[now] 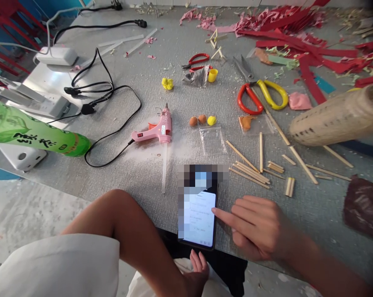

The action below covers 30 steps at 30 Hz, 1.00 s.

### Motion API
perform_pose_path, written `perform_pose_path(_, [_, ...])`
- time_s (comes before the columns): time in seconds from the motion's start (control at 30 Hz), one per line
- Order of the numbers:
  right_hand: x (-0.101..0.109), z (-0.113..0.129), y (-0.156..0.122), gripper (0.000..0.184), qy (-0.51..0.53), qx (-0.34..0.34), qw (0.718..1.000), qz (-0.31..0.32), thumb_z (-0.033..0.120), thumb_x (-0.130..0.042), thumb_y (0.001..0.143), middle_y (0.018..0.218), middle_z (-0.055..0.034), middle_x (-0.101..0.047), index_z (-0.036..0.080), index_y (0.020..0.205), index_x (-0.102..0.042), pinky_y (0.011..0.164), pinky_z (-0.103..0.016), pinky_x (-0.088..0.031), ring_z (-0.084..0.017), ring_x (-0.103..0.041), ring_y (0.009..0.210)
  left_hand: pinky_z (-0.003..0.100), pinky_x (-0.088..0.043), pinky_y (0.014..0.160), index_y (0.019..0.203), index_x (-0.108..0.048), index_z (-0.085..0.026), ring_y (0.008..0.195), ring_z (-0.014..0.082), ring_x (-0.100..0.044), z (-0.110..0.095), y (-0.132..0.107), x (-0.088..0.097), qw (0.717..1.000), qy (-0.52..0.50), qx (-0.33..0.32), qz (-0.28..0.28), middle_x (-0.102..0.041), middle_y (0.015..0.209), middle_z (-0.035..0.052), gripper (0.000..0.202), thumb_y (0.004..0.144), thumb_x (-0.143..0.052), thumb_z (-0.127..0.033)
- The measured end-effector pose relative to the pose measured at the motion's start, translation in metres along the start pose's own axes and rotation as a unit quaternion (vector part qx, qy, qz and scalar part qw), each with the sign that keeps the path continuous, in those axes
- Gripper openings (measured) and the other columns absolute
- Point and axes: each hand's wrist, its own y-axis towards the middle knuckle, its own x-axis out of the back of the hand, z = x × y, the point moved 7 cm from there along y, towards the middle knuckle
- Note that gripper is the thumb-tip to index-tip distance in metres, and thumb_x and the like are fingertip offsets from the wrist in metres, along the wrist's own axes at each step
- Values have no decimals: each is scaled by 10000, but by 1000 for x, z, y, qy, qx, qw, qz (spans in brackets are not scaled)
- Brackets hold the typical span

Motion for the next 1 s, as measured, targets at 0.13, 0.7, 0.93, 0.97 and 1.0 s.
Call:
perform_pose_path(0.13, [-2,-2,-3,374,-6,2,1000,-1,81,-441,857,637,2,-525,99,1170,-644,584,-340,-241,-165,-394,597,354,-569,559,745,-577,-165,514,203,-647,-1,11,1,1000,-12,8,8,-619,705,63,256,624,-351,-161])
perform_pose_path(0.7, [-1,5,2,355,3,9,1000,22,83,-448,859,630,5,-519,99,1144,-659,583,-343,-230,-168,-397,595,374,-594,573,911,-544,-206,579,209,-676,3,4,0,999,-30,40,15,-633,803,59,333,664,-334,-131])
perform_pose_path(0.93, [-11,17,1,419,61,45,996,54,159,-410,914,633,20,-522,132,1280,-611,575,-334,-202,-165,-403,568,336,-580,560,955,-526,-199,570,180,-651,11,-17,-5,999,-22,32,-1,-607,805,55,332,716,-316,-102])
perform_pose_path(0.97, [-11,17,1,415,60,43,996,52,154,-410,910,634,17,-525,127,1269,-616,575,-335,-204,-167,-407,570,328,-573,549,942,-528,-200,564,178,-644,11,-20,-6,999,-20,30,-1,-604,804,55,312,726,-322,-108])
perform_pose_path(1.0, [-12,16,1,410,58,40,996,53,144,-412,900,636,15,-528,126,1251,-625,574,-335,-207,-168,-410,572,322,-566,538,926,-530,-202,558,176,-636,12,-22,-7,999,-17,27,-2,-601,801,55,291,738,-326,-116])
